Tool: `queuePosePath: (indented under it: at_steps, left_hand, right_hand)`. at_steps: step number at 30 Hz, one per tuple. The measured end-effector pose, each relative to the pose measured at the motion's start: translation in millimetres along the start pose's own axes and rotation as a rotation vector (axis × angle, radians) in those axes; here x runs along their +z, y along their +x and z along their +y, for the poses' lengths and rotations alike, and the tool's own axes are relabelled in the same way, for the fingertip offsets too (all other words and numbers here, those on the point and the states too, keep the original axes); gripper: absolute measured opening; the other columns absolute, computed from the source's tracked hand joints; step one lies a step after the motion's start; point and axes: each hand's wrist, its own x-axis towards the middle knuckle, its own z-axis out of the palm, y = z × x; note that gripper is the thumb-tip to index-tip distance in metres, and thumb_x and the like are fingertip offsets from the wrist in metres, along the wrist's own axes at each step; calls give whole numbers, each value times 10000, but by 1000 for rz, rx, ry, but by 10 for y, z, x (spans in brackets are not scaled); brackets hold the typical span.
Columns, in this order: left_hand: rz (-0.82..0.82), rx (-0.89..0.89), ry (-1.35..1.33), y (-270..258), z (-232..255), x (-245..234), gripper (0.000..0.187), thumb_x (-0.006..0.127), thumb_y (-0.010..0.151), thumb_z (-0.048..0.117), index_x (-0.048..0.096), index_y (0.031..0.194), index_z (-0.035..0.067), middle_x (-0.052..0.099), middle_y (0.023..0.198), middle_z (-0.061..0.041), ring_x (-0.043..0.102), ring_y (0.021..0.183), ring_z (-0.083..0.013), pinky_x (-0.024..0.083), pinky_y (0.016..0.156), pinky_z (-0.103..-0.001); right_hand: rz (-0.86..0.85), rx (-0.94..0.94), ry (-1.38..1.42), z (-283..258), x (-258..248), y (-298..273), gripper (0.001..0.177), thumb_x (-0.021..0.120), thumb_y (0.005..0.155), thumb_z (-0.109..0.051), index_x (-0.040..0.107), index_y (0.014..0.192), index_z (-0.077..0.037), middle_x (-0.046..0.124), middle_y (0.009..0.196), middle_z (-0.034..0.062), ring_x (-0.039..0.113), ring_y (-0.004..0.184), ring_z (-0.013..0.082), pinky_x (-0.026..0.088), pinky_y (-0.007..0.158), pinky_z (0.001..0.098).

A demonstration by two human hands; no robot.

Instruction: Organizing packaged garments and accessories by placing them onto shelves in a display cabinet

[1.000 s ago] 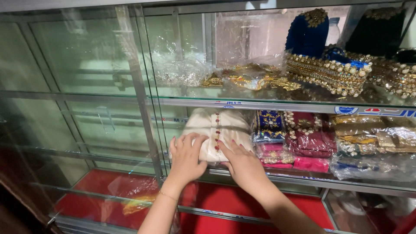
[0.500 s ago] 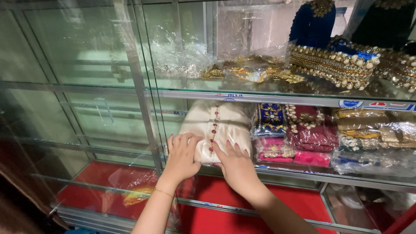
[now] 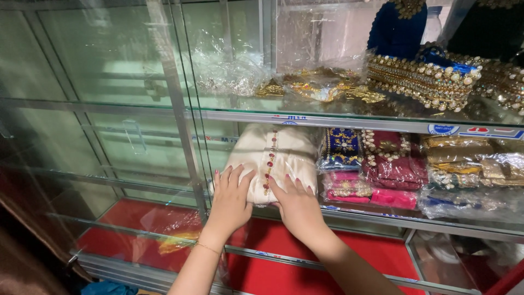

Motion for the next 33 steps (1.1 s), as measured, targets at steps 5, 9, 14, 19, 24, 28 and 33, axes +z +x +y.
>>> queuePosePath:
  at_steps: [5,9,14,19,24,28,33]
  left_hand:
    - [49,-33,21,69,-60,185,708,643,740,149,503,1431,214,428,1502,-125,344,1428,-379,186,1221,-583]
    - [-17,-101,33,178,-102,287,752,688,707,189,482,1429,234,402,1540,-115,337,1439,-374,205,1229,-570]
    - [-150,-183,62,251,-129,358,724,625,748,235,435,1446,277,351,1581,-79,273,1487,-338,109,1259,-539]
    - [-155,-160,77,194,-97,249,693,609,755,265,455,1431,285,415,1515,-71,326,1436,-330,130,1237,-539]
    - [-323,-142,44,226,-38,-32,869,667,763,410,298,1549,358,437,1499,-120,361,1422,-389,129,1201,-604]
    - [-434,-151,19,265,29,-240,993,731,738,518,226,1584,389,371,1557,-169,301,1457,-437,92,1201,-667]
    - [-613,-216,-161,348,226,-702,1160,737,645,714,207,1628,405,301,1607,-293,212,1524,-497,48,1191,-726]
  right_hand:
    - [2,14,34,-9,52,83,548,571,998,-318,471,1536,-282,552,1432,275,516,1323,531,441,1012,692]
    - [2,12,29,35,160,171,544,549,1008,-333,444,1542,-312,553,1427,280,521,1318,532,449,999,699]
    - [-24,-2,8,58,99,214,571,567,999,-390,431,1550,-323,561,1424,274,527,1321,518,459,998,685]
    - [-384,-15,174,44,-683,278,746,546,955,-569,375,1601,-238,442,1547,289,410,1438,497,326,1140,667]
    - [-110,200,347,469,-561,796,390,454,1041,-275,688,1342,-196,744,1203,148,684,1189,349,557,988,515]
    - [-103,268,215,927,-35,1302,368,502,994,-266,697,1306,-263,750,1181,155,686,1181,368,567,985,528]
    - [-219,386,80,1123,274,1658,374,600,929,-236,700,1279,-148,732,1192,204,684,1199,356,579,980,494]
